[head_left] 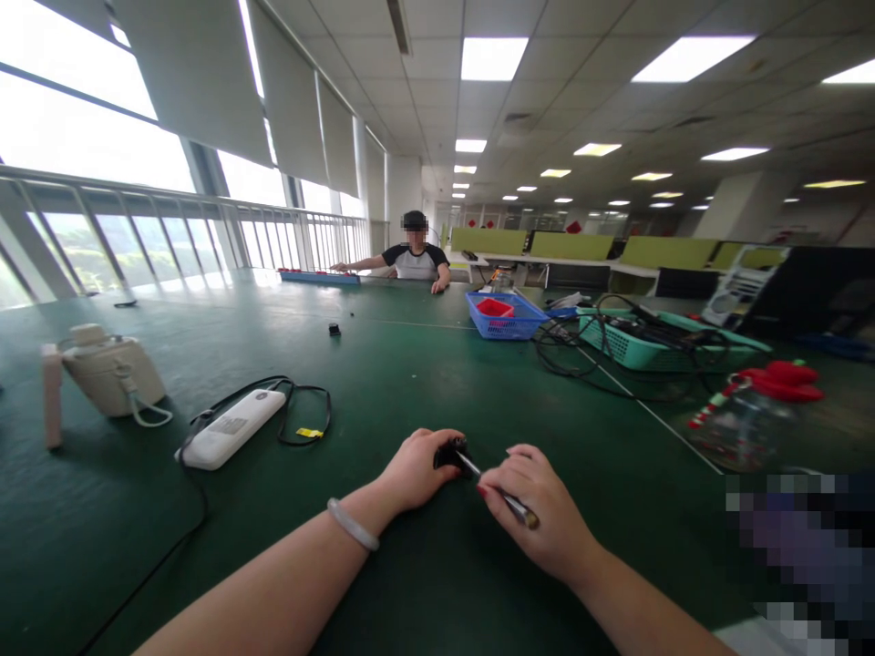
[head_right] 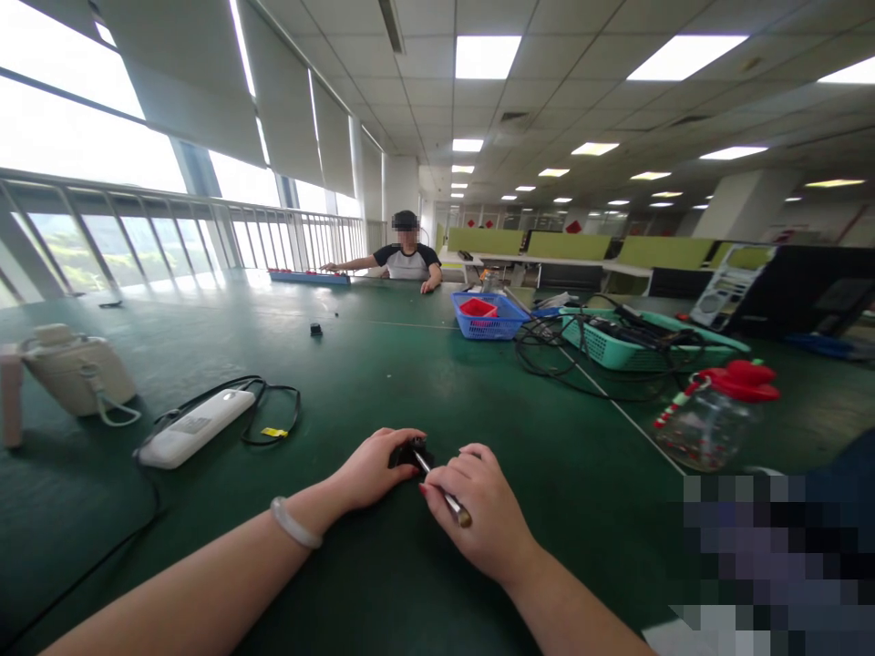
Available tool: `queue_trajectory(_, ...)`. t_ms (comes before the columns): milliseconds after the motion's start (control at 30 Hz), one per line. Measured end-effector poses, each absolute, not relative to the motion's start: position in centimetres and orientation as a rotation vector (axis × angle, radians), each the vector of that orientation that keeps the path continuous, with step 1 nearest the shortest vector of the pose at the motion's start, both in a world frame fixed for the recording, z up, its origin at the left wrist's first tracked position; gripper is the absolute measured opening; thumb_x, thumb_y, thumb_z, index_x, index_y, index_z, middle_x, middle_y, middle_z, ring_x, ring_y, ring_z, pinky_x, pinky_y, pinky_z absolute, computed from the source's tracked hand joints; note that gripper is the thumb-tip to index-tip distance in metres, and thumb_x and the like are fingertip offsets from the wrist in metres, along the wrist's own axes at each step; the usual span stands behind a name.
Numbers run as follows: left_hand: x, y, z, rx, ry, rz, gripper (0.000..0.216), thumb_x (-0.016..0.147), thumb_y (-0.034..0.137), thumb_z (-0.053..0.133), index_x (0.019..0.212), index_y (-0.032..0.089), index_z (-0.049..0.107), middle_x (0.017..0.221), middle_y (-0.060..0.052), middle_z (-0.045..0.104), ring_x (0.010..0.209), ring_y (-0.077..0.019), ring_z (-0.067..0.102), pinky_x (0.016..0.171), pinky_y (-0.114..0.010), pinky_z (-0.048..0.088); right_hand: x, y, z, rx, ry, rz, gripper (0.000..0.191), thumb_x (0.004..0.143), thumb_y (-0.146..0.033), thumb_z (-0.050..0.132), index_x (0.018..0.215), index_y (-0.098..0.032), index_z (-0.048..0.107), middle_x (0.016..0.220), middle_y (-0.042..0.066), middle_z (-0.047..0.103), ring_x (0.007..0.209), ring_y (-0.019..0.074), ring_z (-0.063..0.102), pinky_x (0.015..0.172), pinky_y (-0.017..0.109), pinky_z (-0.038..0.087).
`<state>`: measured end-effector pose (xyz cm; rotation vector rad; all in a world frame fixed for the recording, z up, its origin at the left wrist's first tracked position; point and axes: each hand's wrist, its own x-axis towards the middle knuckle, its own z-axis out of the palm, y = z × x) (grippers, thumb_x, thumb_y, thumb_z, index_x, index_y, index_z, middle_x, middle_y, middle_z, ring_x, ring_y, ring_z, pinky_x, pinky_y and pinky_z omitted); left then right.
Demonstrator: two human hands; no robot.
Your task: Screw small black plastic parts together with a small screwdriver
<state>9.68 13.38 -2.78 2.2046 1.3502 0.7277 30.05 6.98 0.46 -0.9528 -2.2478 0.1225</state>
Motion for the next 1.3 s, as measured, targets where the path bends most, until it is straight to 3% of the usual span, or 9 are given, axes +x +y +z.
queue_trajectory(200,9.6,13.3,-2.7,2.210,1.366,0.681,0.052,0.076,0.032,0.069,0.127,0.031,0.058,0.121,-0.004,0.064,0.114,-0.0243,0.057,0.103,-0.037,0.041,30.6,7.8,-0.1,-1.088,-1.955,0.386,0.024,0.093,-0.036,0.051,0.082,-0.021,0.067,0.078,0.003,0.067,0.074,0.0193,0.061,0.072,0.033,0.047)
queue_trajectory(433,9.5,13.4,-2.9,2.214,1.340,0.666,0.068,0.077,0.034,0.069,0.140,0.025,0.048,0.124,-0.007,0.065,0.123,-0.0272,0.052,0.107,-0.040,0.038,31.4,8.7,-0.7,-1.194,-1.677,0.653,0.040,0.092,-0.053,0.048,0.080,-0.019,0.065,0.062,0.001,0.056,0.056,0.0166,0.054,0.052,0.028,0.044)
queue_trajectory(533,9.5,13.3,-2.6,2.225,1.318,0.653,0.072,0.077,0.034,0.068,0.144,0.023,0.044,0.122,-0.006,0.068,0.126,-0.0275,0.049,0.108,-0.041,0.037,31.8,9.2,-0.9,-1.239,-1.592,0.708,0.044,0.092,-0.057,0.047,0.075,-0.019,0.063,0.059,0.000,0.053,0.055,0.0160,0.053,0.052,0.028,0.045)
queue_trajectory(733,9.4,12.9,-2.3,2.336,1.280,0.649,0.052,0.075,0.035,0.070,0.126,0.028,0.062,0.119,-0.004,0.067,0.118,-0.0260,0.054,0.103,-0.038,0.042,31.8,9.1,-0.6,-1.228,-1.494,0.765,0.048,0.089,-0.062,0.049,0.070,-0.020,0.060,0.056,-0.002,0.049,0.052,0.0145,0.050,0.052,0.028,0.044)
queue_trajectory(833,9.4,12.9,-2.4,2.361,1.265,0.651,0.049,0.075,0.034,0.071,0.124,0.027,0.063,0.118,-0.004,0.068,0.117,-0.0261,0.053,0.102,-0.039,0.042,31.5,8.7,-0.5,-1.222,-1.554,0.775,0.050,0.090,-0.063,0.046,0.067,-0.020,0.059,0.053,-0.002,0.047,0.049,0.0138,0.047,0.049,0.027,0.041)
queue_trajectory(1300,9.6,12.7,-2.2,2.430,1.261,0.607,0.045,0.078,0.033,0.071,0.122,0.026,0.062,0.115,-0.004,0.068,0.112,-0.0249,0.056,0.100,-0.038,0.043,31.0,8.7,-0.7,-1.254,-1.831,0.614,0.039,0.092,-0.049,0.049,0.071,-0.019,0.063,0.057,-0.002,0.054,0.052,0.0132,0.051,0.050,0.025,0.038)
